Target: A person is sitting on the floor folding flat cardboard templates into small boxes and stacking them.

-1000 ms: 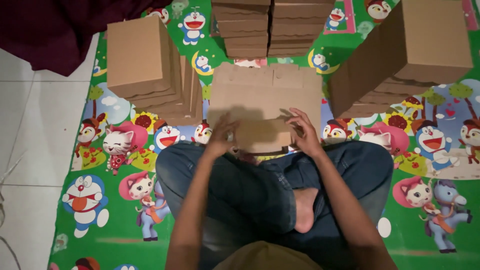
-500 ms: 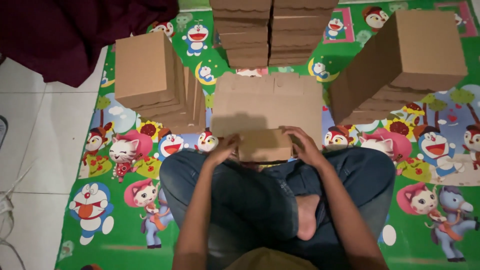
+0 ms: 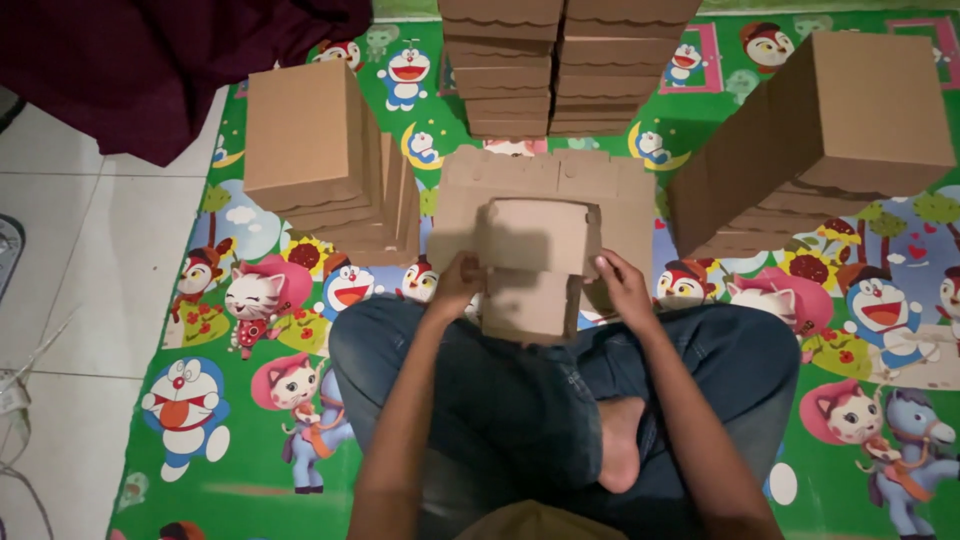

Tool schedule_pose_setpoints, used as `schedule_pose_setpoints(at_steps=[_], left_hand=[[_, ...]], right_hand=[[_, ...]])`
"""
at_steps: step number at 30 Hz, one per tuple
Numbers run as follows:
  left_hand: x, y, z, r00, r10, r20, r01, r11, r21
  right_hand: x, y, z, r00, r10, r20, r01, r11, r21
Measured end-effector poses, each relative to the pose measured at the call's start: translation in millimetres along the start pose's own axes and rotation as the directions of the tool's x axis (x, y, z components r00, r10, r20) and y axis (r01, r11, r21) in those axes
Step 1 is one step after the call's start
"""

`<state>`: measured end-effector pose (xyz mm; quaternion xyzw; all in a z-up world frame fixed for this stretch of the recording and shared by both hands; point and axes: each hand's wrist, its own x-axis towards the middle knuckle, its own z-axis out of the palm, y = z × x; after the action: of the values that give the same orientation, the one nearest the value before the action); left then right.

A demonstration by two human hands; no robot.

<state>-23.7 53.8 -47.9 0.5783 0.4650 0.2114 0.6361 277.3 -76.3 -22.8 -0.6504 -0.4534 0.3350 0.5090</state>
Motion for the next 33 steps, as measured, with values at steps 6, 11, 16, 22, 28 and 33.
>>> schedule_pose_setpoints(at_steps=[6, 11, 16, 22, 28, 33], left_hand=[[2, -18, -6, 0.974, 0.102, -0.203, -0.005, 0.903, 0.429], [13, -37, -12, 0.982, 0.106, -0.154, -0.042, 0.929, 0.369], [33, -65, -18, 0.991, -0.045, -0.125, -0.003, 0.935, -0.355], [5, -7, -11, 0.971, -0.077, -0.227, 0.028, 0.977, -0.212], [55, -61, -10, 0.895, 0.032, -0.445, 0.222, 0.833, 0.507], [51, -59, -4, 0.884, -0.058, -0.463, 0.293, 0.842, 0.453]], right_hand=[[-7, -14, -7, 0.996, 0.092, 0.005, -0.092, 0.995, 0.034], [-6, -17, -12, 0.998, 0.060, 0.022, -0.061, 0.996, 0.071], [-8, -14, -10, 0.988, 0.021, 0.150, -0.060, 0.964, 0.259], [-17, -28, 1, 0.970, -0.009, 0.244, -0.082, 0.930, 0.359], [-19, -44, 13, 0.980, -0.154, 0.123, 0.139, 0.983, 0.124], [-16, -14, 34, 0.535, -0.833, -0.142, 0.516, 0.455, -0.726]])
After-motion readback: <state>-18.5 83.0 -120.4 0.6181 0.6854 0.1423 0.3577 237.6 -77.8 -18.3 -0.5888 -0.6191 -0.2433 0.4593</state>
